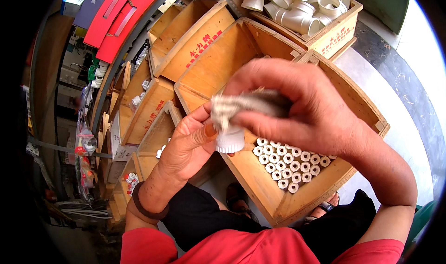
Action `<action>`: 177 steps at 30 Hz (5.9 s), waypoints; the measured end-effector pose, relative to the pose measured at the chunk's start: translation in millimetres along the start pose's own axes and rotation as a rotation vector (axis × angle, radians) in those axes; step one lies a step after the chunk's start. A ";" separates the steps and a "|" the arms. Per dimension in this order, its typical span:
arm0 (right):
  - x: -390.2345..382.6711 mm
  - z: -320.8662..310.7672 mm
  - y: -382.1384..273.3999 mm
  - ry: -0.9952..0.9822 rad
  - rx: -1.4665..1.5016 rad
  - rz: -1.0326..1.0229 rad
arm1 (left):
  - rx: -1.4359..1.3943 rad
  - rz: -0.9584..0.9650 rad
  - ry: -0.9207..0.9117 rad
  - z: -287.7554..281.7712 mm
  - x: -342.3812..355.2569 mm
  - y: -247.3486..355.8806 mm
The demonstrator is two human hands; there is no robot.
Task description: The person repeatedly picks white plastic pipe fittings from a wooden crate and wipes them with a cloth. They handle each fitting individually, rubbing the exterior and interior surfaces, then place the cleaned items back into the crate.
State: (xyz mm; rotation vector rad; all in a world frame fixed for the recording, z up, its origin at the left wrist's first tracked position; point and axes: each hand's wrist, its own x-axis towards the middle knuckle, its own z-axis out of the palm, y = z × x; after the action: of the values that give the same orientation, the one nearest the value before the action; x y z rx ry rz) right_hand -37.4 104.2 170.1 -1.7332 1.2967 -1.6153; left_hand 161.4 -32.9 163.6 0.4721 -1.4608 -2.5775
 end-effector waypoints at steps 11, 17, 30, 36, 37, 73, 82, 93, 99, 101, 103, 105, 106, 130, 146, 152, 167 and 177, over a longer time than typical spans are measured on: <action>-6.6 17.5 -2.3 -0.056 -0.037 0.055 | 0.024 -0.043 0.082 4.1 0.3 -1.5; -7.1 17.3 3.0 0.043 0.111 0.064 | -0.080 -0.047 -0.049 6.4 1.8 -4.8; -6.5 -3.2 16.1 0.192 0.068 0.164 | 0.228 0.122 0.152 6.9 0.1 2.2; -1.3 8.3 0.5 0.038 -0.448 -0.141 | 0.212 0.163 0.186 8.2 3.8 -2.8; -3.7 10.1 -0.6 -0.021 -0.526 -0.116 | 0.174 0.165 0.195 9.0 4.3 -3.3; -3.8 1.9 -3.0 -0.121 -0.520 0.001 | 0.488 0.260 0.059 0.3 4.6 -5.0; -3.6 -16.3 -5.5 -0.021 -0.565 0.036 | 0.600 0.338 0.119 4.5 3.4 -3.1; -5.8 -14.5 -1.9 -0.070 -0.587 0.075 | 0.689 0.388 0.097 4.7 4.8 -3.8; -3.1 -12.7 -1.6 -0.006 -0.399 0.056 | 0.691 0.380 0.077 3.0 3.8 -4.3; -5.8 -3.3 2.3 -0.035 -0.251 0.159 | 0.649 0.386 0.070 2.7 4.9 -6.5; -7.0 3.3 4.5 0.015 -0.063 0.316 | 0.643 0.399 0.077 0.6 5.7 -8.3; -8.3 5.4 6.6 0.034 0.033 0.376 | 0.593 0.410 0.050 1.6 6.5 -7.9; -8.6 7.2 7.9 0.042 0.023 0.333 | 0.567 0.415 0.037 2.0 6.8 -7.6; -12.2 11.7 5.1 0.062 0.218 0.495 | 0.711 0.458 0.103 3.9 8.6 -6.8; -5.2 -5.2 -1.2 0.035 -0.390 0.040 | 0.535 0.370 0.080 -0.7 4.9 -3.1; -4.4 -1.3 -9.4 0.030 -0.363 -0.027 | 0.583 0.310 0.100 6.8 2.8 -3.4; -8.5 -13.2 -8.8 0.020 -0.445 -0.026 | 0.518 0.369 0.079 9.3 -1.0 -0.1; -7.0 -9.4 -8.1 -0.072 -0.585 0.030 | 0.472 0.395 0.061 5.0 1.1 -1.2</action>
State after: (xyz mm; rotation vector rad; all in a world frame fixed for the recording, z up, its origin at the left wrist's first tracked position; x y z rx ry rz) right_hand -42.7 116.5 175.2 -2.0539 1.8780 -1.2086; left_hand 158.7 -28.6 164.7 0.2703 -1.9172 -1.9029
